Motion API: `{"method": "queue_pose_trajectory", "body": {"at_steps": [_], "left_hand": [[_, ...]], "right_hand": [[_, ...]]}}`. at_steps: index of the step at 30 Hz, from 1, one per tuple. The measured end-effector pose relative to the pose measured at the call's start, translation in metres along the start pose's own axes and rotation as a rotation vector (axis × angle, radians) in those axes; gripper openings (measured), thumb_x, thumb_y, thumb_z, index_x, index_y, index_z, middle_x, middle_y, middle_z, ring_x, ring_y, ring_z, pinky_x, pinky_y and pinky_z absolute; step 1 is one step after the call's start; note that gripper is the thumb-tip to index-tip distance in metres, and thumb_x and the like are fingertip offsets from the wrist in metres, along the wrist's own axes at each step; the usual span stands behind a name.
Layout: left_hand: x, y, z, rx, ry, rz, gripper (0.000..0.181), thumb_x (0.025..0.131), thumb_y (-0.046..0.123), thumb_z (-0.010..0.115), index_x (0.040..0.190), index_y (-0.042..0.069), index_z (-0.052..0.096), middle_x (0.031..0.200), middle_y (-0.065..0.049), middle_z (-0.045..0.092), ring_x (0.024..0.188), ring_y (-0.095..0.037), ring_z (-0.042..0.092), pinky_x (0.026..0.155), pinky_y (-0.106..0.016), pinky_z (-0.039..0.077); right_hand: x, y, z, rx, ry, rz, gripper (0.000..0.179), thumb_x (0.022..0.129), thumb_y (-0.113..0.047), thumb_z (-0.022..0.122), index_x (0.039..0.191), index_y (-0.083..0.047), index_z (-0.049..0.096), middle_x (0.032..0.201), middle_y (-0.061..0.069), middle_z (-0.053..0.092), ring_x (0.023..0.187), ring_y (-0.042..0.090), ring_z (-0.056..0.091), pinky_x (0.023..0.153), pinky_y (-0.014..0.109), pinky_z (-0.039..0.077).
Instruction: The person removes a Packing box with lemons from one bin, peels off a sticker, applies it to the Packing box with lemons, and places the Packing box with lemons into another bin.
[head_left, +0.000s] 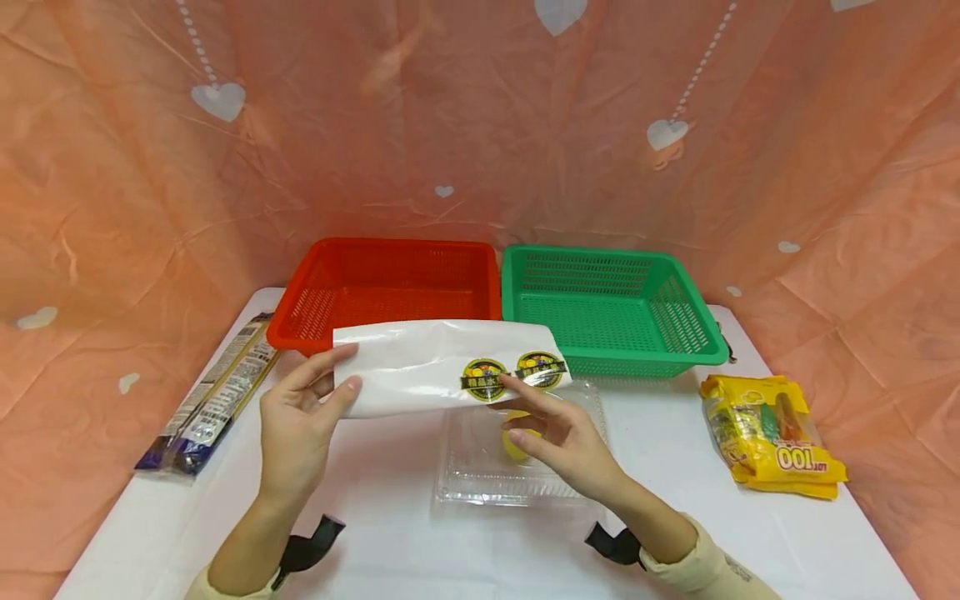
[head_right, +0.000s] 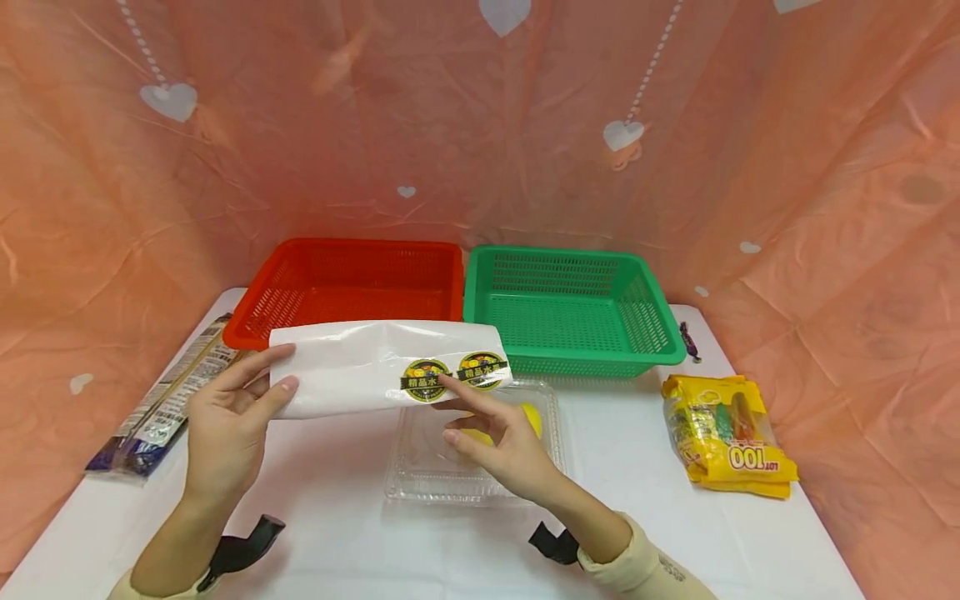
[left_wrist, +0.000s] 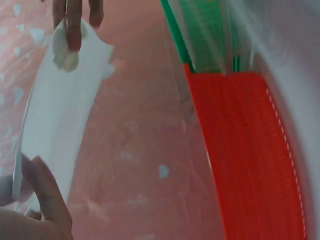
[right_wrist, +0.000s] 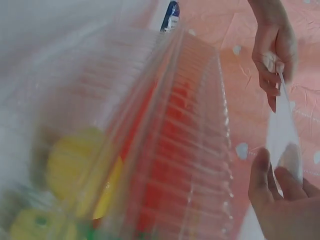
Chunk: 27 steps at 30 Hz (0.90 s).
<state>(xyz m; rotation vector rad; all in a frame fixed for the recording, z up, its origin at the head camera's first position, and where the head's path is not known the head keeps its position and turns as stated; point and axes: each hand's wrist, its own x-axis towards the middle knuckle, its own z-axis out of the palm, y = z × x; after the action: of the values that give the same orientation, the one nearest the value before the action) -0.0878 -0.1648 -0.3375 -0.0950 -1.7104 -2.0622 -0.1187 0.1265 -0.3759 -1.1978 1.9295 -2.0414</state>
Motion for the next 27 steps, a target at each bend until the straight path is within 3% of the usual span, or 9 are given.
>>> {"method": "queue_pose_trajectory", "body": {"at_steps": [4,6,8,12,16,19,21,23,27], "left_hand": [[-0.005,-0.011,0.011,-0.283,-0.029,-0.013,0.046,0.098,-0.008,0.053,0.142,-0.001,0.044,0.121,-0.015,0.057,0.101,-0.02,0.064,0.086,-0.026,0.057],[-0.011,-0.019,0.019,-0.437,-0.068,-0.076,0.042,0.102,0.0,0.048,0.143,0.005,0.039,0.119,-0.012,0.059,0.1,-0.02,0.064,0.084,-0.027,0.058],[-0.018,-0.027,0.03,-0.519,-0.11,-0.172,0.034,0.104,0.004,0.045,0.138,0.007,0.041,0.116,-0.007,0.062,0.101,-0.019,0.065,0.084,-0.027,0.057],[-0.03,-0.037,0.053,-0.509,-0.173,-0.387,0.021,0.102,0.0,0.047,0.121,0.004,0.055,0.111,-0.003,0.068,0.103,-0.016,0.067,0.085,-0.027,0.057],[-0.033,-0.038,0.074,-0.528,-0.134,-0.523,0.016,0.099,-0.005,0.052,0.104,0.004,0.064,0.102,-0.003,0.069,0.092,-0.013,0.068,0.088,-0.027,0.057],[-0.032,-0.036,0.08,-0.56,-0.064,-0.55,0.018,0.099,-0.004,0.053,0.094,0.004,0.067,0.093,-0.003,0.069,0.082,-0.01,0.067,0.083,-0.025,0.058],[-0.032,-0.036,0.081,-0.559,-0.037,-0.548,0.021,0.1,-0.004,0.053,0.09,0.005,0.069,0.089,-0.002,0.069,0.078,-0.009,0.066,0.079,-0.022,0.058],[-0.032,-0.036,0.08,-0.546,-0.02,-0.536,0.022,0.099,-0.006,0.053,0.089,0.006,0.069,0.086,-0.002,0.07,0.075,-0.009,0.066,0.076,-0.021,0.058],[-0.033,-0.041,0.079,-0.468,0.011,-0.475,0.02,0.095,-0.01,0.057,0.088,0.006,0.069,0.083,-0.002,0.069,0.072,-0.01,0.067,0.074,-0.025,0.06]], "right_hand": [[-0.003,0.002,0.003,-0.05,0.085,-0.019,0.053,0.093,0.008,0.061,0.142,0.015,0.041,0.147,-0.004,0.051,0.113,0.011,0.06,0.095,0.03,0.053],[-0.004,0.002,0.005,-0.086,0.102,-0.032,0.056,0.091,0.011,0.062,0.143,0.014,0.04,0.15,-0.003,0.048,0.115,0.011,0.058,0.094,0.031,0.053],[-0.006,0.003,0.008,-0.132,0.101,-0.049,0.061,0.089,0.014,0.062,0.145,0.012,0.039,0.154,0.0,0.043,0.115,0.013,0.058,0.095,0.032,0.053],[-0.01,0.004,0.013,-0.234,0.068,-0.029,0.069,0.088,0.012,0.064,0.151,0.003,0.037,0.156,0.006,0.04,0.113,0.02,0.059,0.099,0.036,0.051],[-0.013,0.003,0.016,-0.331,0.029,0.028,0.071,0.089,0.004,0.068,0.153,-0.006,0.038,0.155,0.007,0.041,0.11,0.026,0.063,0.103,0.039,0.047],[-0.014,0.002,0.019,-0.317,-0.006,0.044,0.071,0.09,0.002,0.069,0.153,-0.005,0.037,0.157,0.01,0.038,0.111,0.028,0.063,0.103,0.04,0.047],[-0.013,0.002,0.019,-0.239,-0.031,0.054,0.071,0.091,0.005,0.066,0.154,-0.002,0.034,0.157,0.013,0.036,0.117,0.028,0.06,0.101,0.039,0.05],[-0.013,0.0,0.018,-0.141,-0.046,0.078,0.072,0.093,0.006,0.063,0.156,-0.002,0.029,0.152,0.018,0.042,0.118,0.027,0.061,0.098,0.039,0.052],[-0.01,-0.005,0.014,0.004,-0.028,0.123,0.066,0.097,0.007,0.056,0.155,0.002,0.026,0.113,0.027,0.068,0.091,0.022,0.073,0.074,0.038,0.061]]}}
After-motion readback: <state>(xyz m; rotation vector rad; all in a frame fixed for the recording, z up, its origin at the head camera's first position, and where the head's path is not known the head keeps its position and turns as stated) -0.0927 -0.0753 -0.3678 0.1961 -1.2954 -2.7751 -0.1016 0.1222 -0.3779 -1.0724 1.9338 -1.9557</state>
